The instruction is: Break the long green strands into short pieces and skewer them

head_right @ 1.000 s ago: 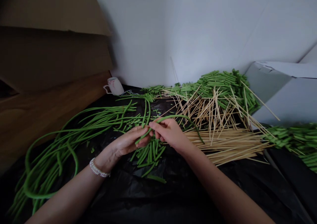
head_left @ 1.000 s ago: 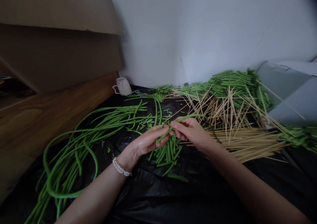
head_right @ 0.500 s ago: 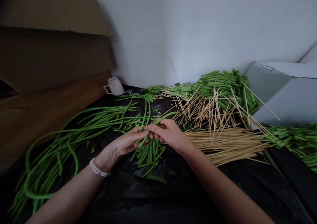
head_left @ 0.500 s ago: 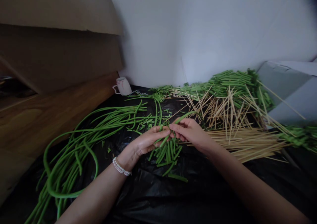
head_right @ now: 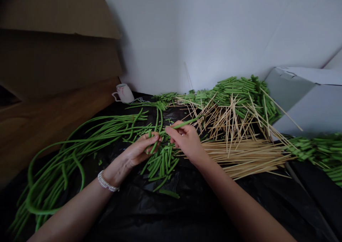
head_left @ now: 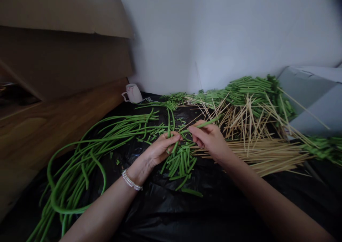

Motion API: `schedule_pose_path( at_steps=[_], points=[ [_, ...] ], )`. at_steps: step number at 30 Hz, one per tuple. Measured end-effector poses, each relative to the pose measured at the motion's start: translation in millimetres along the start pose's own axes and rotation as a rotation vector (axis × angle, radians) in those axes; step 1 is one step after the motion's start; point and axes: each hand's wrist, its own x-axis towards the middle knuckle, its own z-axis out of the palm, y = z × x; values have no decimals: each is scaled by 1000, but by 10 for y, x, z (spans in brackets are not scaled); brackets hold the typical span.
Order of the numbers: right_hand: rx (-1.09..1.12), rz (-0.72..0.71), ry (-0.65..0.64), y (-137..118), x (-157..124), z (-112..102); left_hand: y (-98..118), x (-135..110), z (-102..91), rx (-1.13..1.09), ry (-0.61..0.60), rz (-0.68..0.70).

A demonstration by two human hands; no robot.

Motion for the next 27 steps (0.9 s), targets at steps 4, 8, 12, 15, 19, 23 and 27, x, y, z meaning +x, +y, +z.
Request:
schedule_pose_path(
  at_steps=[4, 8, 12, 15, 19, 23, 27],
  points=[
    [-168, -109, 19, -11, -32, 34, -33, 46, -51, -73, 33, 1],
    [-356, -293, 28, 12, -89, 77, -41, 70, -87, -166, 37, -6],
    [-527, -393, -99, 85, -156, 131, -39, 81, -80, -226, 72, -16],
    [-585, -407, -206, 115, -172, 145, -48, 88, -68, -228, 96, -36],
    [-354, -225, -177, 48, -118, 73, -36, 95, -67, -311, 63, -66],
    [-49, 43, -235, -8, -61, -17, 40, 95, -105, -420, 16, -86],
    [57, 98, -276, 19, -52, -35, 73, 58, -98, -309, -56, -80]
  ],
)
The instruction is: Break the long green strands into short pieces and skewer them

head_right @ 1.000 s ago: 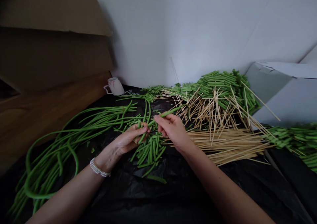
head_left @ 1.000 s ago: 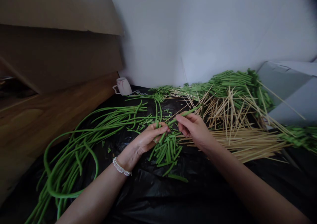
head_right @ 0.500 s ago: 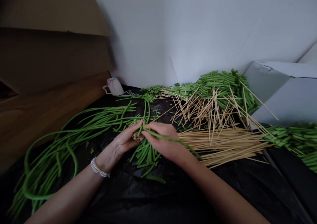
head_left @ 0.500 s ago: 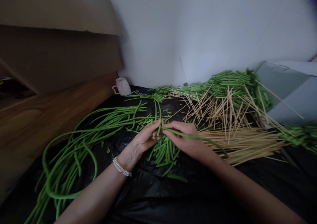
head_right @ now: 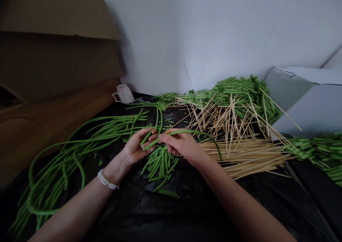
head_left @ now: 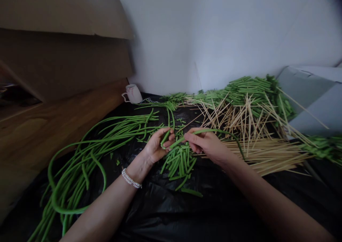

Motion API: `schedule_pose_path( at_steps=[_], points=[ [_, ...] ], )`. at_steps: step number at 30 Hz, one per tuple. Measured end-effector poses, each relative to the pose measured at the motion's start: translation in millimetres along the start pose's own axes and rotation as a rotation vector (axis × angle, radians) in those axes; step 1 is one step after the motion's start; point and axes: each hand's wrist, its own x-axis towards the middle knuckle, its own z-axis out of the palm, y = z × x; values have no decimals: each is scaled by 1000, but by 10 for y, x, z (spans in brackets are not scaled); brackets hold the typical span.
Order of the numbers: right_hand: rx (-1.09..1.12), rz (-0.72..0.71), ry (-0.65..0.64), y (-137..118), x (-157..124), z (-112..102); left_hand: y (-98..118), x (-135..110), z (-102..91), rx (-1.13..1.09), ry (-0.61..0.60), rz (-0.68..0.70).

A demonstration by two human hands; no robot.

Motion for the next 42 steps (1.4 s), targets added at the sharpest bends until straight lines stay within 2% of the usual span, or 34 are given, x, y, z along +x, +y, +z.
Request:
schedule_pose_path(
  at_steps=[6, 13, 18, 22, 25, 28, 32, 36, 39, 42],
  points=[
    [-63, 30, 0, 12, 10, 8, -90, -88, 65, 318, -137, -106],
    [102, 35, 146, 12, 63, -33, -52, -136, 107, 385, -158, -52],
    [35, 83, 71, 21, 53, -2, -78, -132, 108, 421, -169, -34],
    [60, 44, 119, 23, 58, -34, -70, -154, 109, 450, -141, -88],
    [81, 4, 154, 16, 64, -73, -63, -163, 114, 448, -149, -107],
    [35, 25, 136, 4, 58, -62, -66, -165, 130, 448, -152, -112],
    [-9, 8, 131, -19, 47, -11, -76, -161, 153, 402, -58, -89],
    [-22, -50, 171, -40, 46, 15, -86, -126, 131, 257, 53, -29],
    [-105, -110, 192, -37, 39, 52, -100, -92, 103, 184, 48, 15],
    [-239, -201, 269, 5, 24, 115, -117, -65, 88, 116, 45, 33]
  ],
)
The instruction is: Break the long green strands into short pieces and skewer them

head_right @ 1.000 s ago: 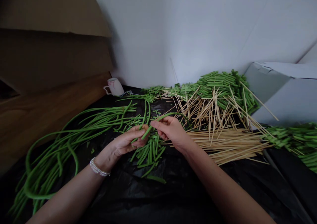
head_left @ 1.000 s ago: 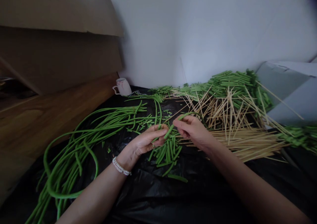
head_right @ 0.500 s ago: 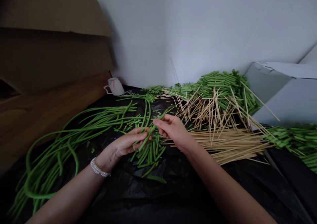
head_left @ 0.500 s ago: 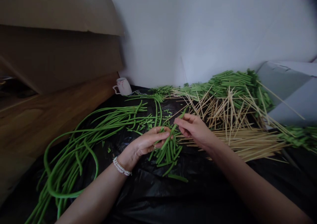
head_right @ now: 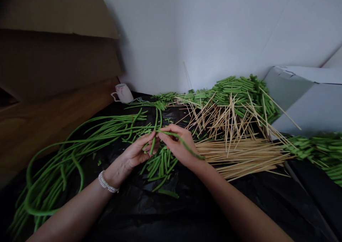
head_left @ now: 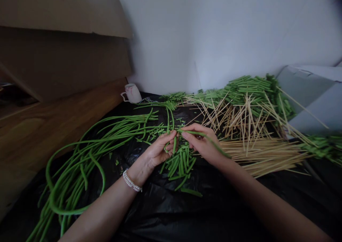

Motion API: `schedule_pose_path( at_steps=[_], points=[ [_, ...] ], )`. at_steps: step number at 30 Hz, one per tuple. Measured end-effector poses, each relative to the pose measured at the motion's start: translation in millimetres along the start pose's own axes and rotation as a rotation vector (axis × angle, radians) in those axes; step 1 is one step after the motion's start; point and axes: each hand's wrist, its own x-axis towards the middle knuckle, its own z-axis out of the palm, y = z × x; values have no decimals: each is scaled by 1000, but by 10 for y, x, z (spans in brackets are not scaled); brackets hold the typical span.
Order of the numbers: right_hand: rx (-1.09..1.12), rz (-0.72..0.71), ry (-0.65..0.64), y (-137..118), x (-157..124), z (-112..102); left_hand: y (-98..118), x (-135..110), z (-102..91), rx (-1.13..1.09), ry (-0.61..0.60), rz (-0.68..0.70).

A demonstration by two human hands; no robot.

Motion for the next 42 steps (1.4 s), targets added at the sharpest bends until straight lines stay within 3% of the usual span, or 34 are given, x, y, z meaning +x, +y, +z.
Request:
schedule_pose_path(
  at_steps=[3, 7, 10, 15, 22, 26, 30, 36, 42],
  points=[
    [-135, -154, 44, 57, -54, 70, -11, 23, -11, -78, 11, 0],
    [-283, -277, -95, 106, -111, 116, -5, 54, -33, -176, 55, -9],
    [-204, -170, -125, 59, -105, 91, 19, 71, -47, -215, 39, -20],
    [144, 105, -220, -45, -37, 11, 71, 63, -59, -239, -61, -37],
    [155, 167, -210, 59, -5, -9, 35, -43, 18, 142, -126, -122],
    [211, 207, -132, 46, 33, -63, 50, -79, 40, 221, -118, -96],
    [219, 219, -87, 12, 64, -114, 49, -87, 25, 298, -187, -116],
    [191, 262, -169, 27, 40, -75, 5, -75, -6, 325, -143, -101],
    [241, 207, -97, 14, 52, -83, 37, -77, 62, 137, 8, -88]
  ],
)
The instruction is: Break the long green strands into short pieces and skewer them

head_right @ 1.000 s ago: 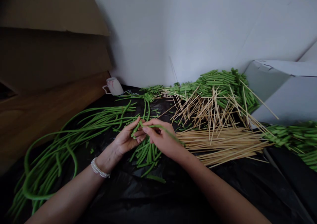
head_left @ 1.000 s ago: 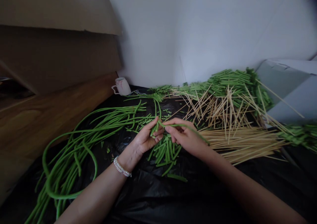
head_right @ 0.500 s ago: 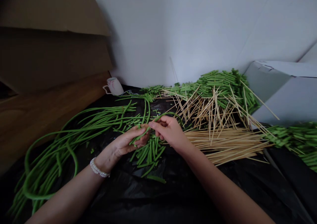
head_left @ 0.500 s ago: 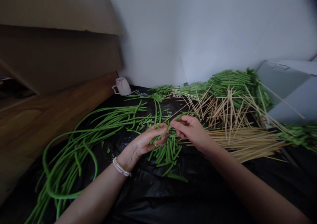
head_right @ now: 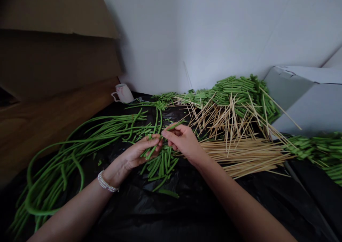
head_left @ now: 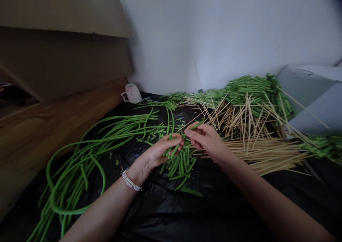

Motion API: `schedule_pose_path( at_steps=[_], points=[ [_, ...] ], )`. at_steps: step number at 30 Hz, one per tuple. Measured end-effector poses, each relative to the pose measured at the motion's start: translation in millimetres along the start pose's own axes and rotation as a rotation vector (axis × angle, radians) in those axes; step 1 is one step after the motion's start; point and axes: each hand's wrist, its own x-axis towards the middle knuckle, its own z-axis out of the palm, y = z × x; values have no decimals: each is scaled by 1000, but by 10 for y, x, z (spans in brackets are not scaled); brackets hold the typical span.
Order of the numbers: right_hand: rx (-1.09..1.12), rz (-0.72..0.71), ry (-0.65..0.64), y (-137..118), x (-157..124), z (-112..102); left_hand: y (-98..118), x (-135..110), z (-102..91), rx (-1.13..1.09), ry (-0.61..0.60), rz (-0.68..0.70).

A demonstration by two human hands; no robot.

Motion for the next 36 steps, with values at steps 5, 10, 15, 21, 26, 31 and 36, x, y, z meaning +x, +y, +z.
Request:
schedule_pose_path(
  at_steps=[5, 10, 15, 21, 26, 31, 36],
  points=[
    [-179, -157, 6, 25, -32, 47, 4, 52, -38, -195, 57, 32],
    [-488, -422, 59, 143, -78, 130, -50, 128, -105, -299, 68, 12],
    [-751, -493, 9, 243, -95, 143, -102, 184, -124, -330, 91, 32],
    [-754, -471, 41, 293, -132, 199, -102, 153, -40, -182, 153, 167],
    [-589, -397, -13, 218, -163, 274, -75, 158, -32, -139, 150, 216],
    [-284, -178, -105, 52, -138, 228, -22, 164, -72, -223, 119, 140],
    [-122, 22, -178, 40, -22, 19, 4, 124, -82, -139, 26, 112]
  ],
)
